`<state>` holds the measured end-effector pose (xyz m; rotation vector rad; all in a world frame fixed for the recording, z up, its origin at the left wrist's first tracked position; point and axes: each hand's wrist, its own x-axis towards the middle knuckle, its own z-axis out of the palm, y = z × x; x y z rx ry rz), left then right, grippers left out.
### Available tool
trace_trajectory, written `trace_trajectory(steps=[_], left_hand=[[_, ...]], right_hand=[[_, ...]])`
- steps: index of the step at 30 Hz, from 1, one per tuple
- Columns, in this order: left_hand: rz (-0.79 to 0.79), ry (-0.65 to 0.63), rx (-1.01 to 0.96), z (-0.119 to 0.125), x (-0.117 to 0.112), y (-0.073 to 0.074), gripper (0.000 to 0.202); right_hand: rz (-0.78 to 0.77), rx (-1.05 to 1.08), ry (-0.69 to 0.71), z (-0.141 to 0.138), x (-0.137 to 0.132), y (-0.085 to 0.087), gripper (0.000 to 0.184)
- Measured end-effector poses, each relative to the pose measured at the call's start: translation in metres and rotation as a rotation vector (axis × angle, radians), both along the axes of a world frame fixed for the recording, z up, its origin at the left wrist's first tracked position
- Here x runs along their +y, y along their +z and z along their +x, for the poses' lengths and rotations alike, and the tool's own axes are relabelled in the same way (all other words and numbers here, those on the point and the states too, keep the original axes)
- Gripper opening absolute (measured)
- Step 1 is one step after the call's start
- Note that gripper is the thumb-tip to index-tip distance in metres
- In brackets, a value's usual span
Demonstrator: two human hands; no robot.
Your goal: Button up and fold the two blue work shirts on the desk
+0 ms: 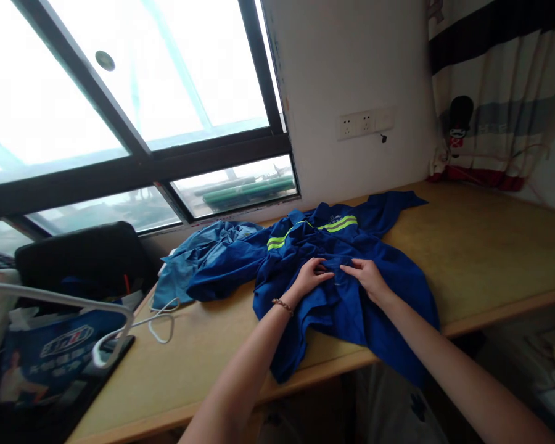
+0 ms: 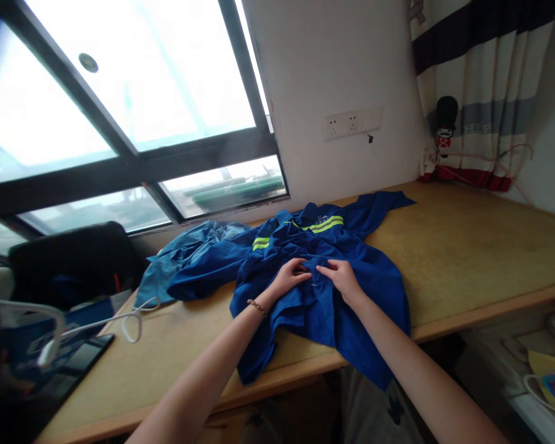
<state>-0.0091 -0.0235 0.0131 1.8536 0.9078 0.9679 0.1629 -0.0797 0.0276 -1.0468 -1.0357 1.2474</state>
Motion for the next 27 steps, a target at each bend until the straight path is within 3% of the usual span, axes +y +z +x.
trace_trajectory(steps=[3, 6, 12, 20, 24, 27], left_hand=[[0.045, -0.064, 0.006, 0.001, -0.001, 0.002, 0.054], [0.136, -0.093, 0.075, 0.001, -0.006, 0.002, 0.065], [0.172, -0.039, 0.119, 0.002, -0.007, -0.002, 0.082], [0.16, -0.023, 0.116, 0.002, -0.008, 0.0, 0.055], [0.127, 0.022, 0.092, 0.001, -0.014, 0.002, 0.069], [0.22, 0.023, 0.221, -0.001, -0.023, 0.008, 0.051]], right_hand=[[-0.178, 0.338, 0.09, 0.009, 0.002, -0.002, 0.021], [-0.218, 0.479, 0.192, 0.014, 0.0, 0.0, 0.02], [-0.195, 0.421, 0.357, 0.015, -0.006, 0.002, 0.022], [-0.238, 0.348, 0.431, 0.014, -0.011, 0.007, 0.018], [-0.238, 0.41, 0.248, 0.017, -0.005, 0.005, 0.018], [-0.233, 0.458, 0.038, 0.027, 0.004, -0.002, 0.021]])
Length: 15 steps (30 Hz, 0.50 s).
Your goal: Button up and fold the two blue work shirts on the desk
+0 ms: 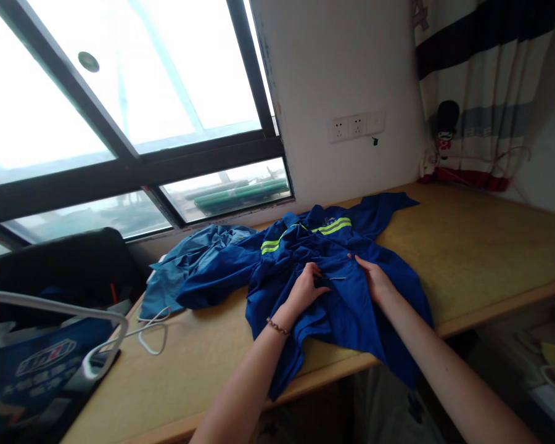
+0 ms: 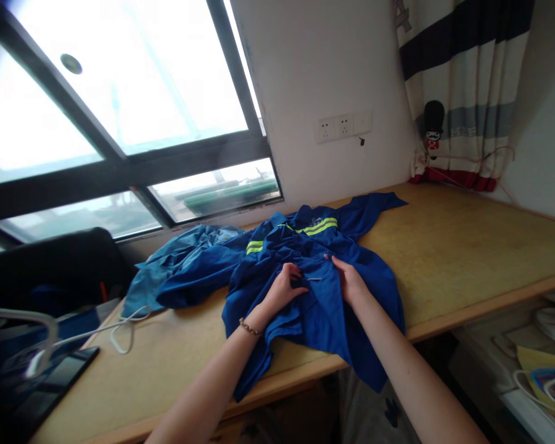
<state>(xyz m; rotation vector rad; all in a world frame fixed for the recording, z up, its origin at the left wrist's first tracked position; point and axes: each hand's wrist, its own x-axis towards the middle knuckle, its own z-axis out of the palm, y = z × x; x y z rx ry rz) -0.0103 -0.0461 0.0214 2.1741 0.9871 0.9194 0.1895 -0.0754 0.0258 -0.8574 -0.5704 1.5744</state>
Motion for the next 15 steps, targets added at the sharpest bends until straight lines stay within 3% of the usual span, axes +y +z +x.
trace_trajectory(steps=[4, 8, 11, 15], left_hand=[[0.192, -0.198, 0.279, 0.001, -0.015, 0.014, 0.013], [0.238, -0.339, 0.345, 0.005, -0.025, 0.022, 0.019], [0.205, -0.334, 0.321, 0.01, -0.027, 0.02, 0.021], [0.048, -0.219, 0.206, 0.017, -0.025, 0.005, 0.019]], right_hand=[[-0.059, -0.019, -0.113, 0.014, 0.009, -0.012, 0.025], [-0.054, -0.048, -0.096, 0.02, 0.011, -0.019, 0.032], [-0.047, -0.081, -0.097, 0.019, 0.011, -0.019, 0.031], [-0.053, -0.092, -0.086, 0.017, 0.011, -0.018, 0.028]])
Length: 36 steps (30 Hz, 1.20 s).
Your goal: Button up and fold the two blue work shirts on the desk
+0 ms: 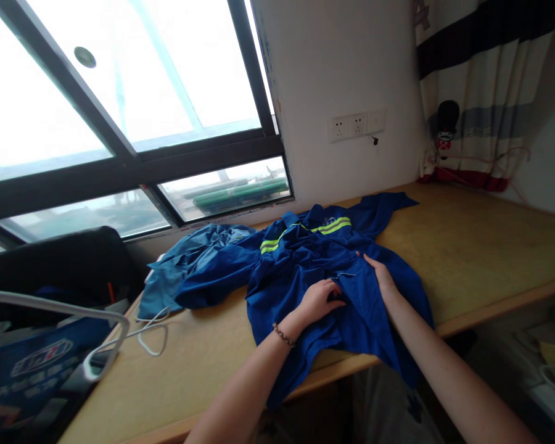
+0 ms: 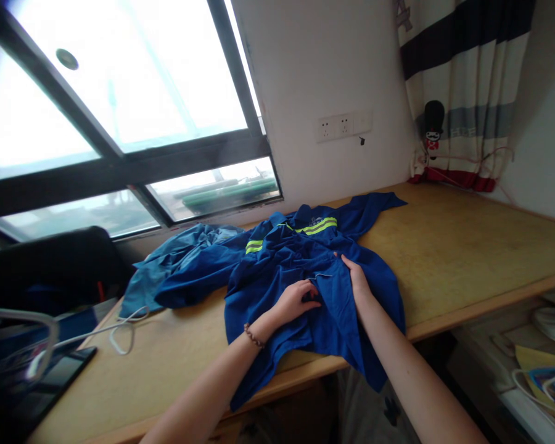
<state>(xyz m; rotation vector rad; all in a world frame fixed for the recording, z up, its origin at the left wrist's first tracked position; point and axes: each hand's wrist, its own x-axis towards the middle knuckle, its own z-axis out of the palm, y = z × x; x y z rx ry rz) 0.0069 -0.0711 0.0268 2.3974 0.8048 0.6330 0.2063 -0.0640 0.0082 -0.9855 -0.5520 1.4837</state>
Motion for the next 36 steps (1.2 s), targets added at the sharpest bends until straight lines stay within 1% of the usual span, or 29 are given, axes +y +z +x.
trace_trajectory(steps=[2, 4, 7, 9, 10, 12, 13, 15, 16, 18, 20, 22, 25, 27, 30, 33, 36], left_hand=[[-0.121, 0.06, -0.067, 0.003, 0.003, -0.006, 0.017], [-0.31, 0.087, -0.169, 0.002, 0.007, -0.007, 0.017], [-0.745, 0.082, -0.363, -0.004, 0.01, 0.002, 0.021], [-1.013, 0.061, -0.481, -0.009, 0.011, 0.01, 0.02], [-1.103, 0.052, -0.532, -0.011, 0.01, 0.013, 0.018], [-1.2, 0.054, -0.603, -0.012, 0.008, 0.016, 0.015], [-1.218, 0.07, -0.622, -0.011, 0.007, 0.016, 0.015], [-1.225, 0.107, -0.644, -0.009, 0.004, 0.014, 0.016], [-1.223, 0.118, -0.654, -0.007, 0.003, 0.012, 0.017], [-1.219, 0.127, -0.685, -0.004, 0.002, 0.009, 0.019], [-1.22, 0.133, -0.724, -0.002, 0.001, 0.008, 0.019], [-1.224, 0.147, -0.762, -0.002, 0.001, 0.009, 0.018], [-1.233, 0.162, -0.808, -0.002, 0.002, 0.011, 0.015], [-1.234, 0.165, -0.83, -0.002, 0.003, 0.012, 0.014], [-1.233, 0.162, -0.852, -0.003, 0.004, 0.011, 0.012], [-1.231, 0.155, -0.854, -0.005, 0.004, 0.01, 0.012], [-1.217, 0.144, -0.853, -0.005, 0.005, 0.008, 0.013]], right_hand=[[0.019, -0.011, 0.004, -0.001, 0.0, 0.002, 0.028], [0.057, -0.02, -0.007, -0.004, -0.002, 0.007, 0.028], [0.126, -0.038, 0.008, -0.013, -0.008, 0.018, 0.029], [0.176, -0.088, 0.079, -0.022, -0.014, 0.024, 0.029], [0.198, -0.143, 0.138, -0.026, -0.017, 0.026, 0.029], [0.236, -0.32, 0.261, -0.033, -0.021, 0.026, 0.027], [0.252, -0.417, 0.306, -0.035, -0.021, 0.024, 0.027], [0.281, -0.559, 0.342, -0.038, -0.02, 0.021, 0.028], [0.289, -0.594, 0.342, -0.038, -0.019, 0.019, 0.028], [0.288, -0.599, 0.333, -0.037, -0.017, 0.017, 0.027], [0.258, -0.553, 0.325, -0.035, -0.016, 0.017, 0.028], [0.191, -0.468, 0.328, -0.033, -0.016, 0.018, 0.03], [0.085, -0.309, 0.372, -0.031, -0.018, 0.021, 0.029], [0.059, -0.201, 0.4, -0.03, -0.019, 0.022, 0.025], [0.037, -0.071, 0.4, -0.029, -0.019, 0.022, 0.021], [0.032, -0.041, 0.393, -0.03, -0.019, 0.022, 0.02], [0.061, -0.075, 0.344, -0.032, -0.02, 0.022, 0.019]])
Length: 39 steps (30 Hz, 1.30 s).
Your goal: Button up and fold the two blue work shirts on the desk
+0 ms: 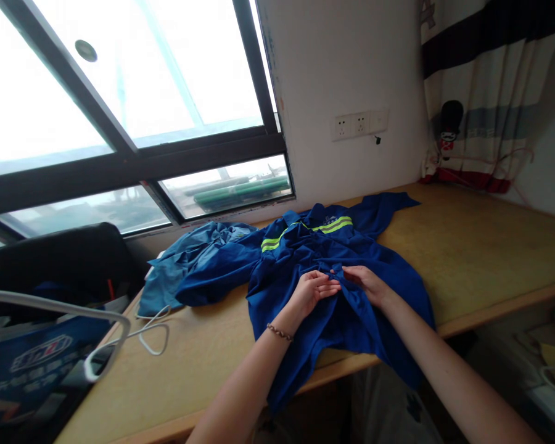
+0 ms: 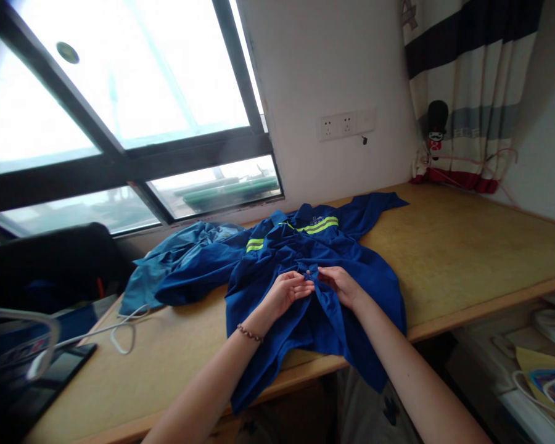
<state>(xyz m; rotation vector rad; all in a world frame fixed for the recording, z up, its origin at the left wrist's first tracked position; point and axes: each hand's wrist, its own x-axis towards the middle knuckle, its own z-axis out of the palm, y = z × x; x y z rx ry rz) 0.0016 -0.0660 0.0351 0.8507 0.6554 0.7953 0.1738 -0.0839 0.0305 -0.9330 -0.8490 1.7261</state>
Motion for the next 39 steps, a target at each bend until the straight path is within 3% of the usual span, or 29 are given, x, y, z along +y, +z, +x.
trace_trajectory(steps=[7, 23, 29, 33, 39], left_hand=[[0.011, 0.038, 0.044, 0.002, 0.001, -0.003, 0.014], [0.146, 0.096, 0.187, 0.008, -0.004, -0.01, 0.027], [0.132, 0.052, 0.145, 0.008, -0.004, -0.015, 0.03], [0.102, 0.095, 0.142, 0.008, -0.002, -0.02, 0.031], [-0.007, 0.128, 0.108, 0.006, 0.001, -0.023, 0.025]], right_hand=[[0.075, -0.079, -0.026, -0.002, -0.004, 0.003, 0.012], [0.14, -0.37, -0.069, -0.007, -0.003, -0.004, 0.024], [0.385, -0.674, -0.153, -0.013, 0.002, -0.016, 0.025], [0.579, -0.913, -0.257, -0.017, 0.002, -0.021, 0.017], [0.615, -0.936, -0.213, -0.019, 0.0, -0.021, 0.017]])
